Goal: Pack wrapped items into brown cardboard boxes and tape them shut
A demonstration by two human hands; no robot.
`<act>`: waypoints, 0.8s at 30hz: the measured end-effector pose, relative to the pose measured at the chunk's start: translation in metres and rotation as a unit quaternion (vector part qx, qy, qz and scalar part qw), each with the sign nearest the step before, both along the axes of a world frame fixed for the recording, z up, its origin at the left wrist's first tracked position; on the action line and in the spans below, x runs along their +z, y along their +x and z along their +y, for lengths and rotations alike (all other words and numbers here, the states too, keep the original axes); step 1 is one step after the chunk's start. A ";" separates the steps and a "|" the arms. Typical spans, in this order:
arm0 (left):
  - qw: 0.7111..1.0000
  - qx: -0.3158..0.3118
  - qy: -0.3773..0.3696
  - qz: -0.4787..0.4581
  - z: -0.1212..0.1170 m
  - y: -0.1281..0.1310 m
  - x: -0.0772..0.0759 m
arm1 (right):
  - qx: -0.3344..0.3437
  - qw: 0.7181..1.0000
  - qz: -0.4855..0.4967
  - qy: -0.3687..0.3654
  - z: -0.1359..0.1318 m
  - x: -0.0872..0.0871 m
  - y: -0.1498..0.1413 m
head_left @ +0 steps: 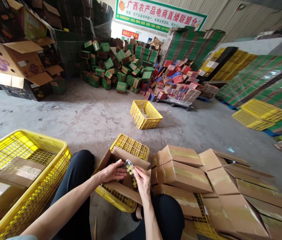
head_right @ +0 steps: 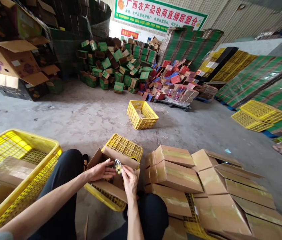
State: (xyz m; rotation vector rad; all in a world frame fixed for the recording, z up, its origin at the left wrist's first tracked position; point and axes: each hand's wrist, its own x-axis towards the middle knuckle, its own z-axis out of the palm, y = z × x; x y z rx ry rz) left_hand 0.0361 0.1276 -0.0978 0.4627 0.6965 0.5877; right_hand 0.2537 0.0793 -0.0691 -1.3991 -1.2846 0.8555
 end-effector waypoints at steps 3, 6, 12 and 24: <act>0.999 0.010 -0.002 -0.035 0.000 0.001 0.002 | 0.068 0.996 -0.050 0.002 -0.007 0.009 -0.008; 0.999 0.029 0.000 -0.029 0.001 0.001 0.003 | 0.126 0.989 -0.074 -0.009 -0.014 0.019 -0.015; 0.996 0.068 0.051 0.010 -0.003 0.000 -0.002 | 0.194 0.980 -0.012 -0.044 -0.016 0.028 -0.019; 0.992 0.059 0.107 -0.019 -0.004 0.004 0.001 | -0.015 0.980 0.157 -0.121 -0.010 0.013 -0.001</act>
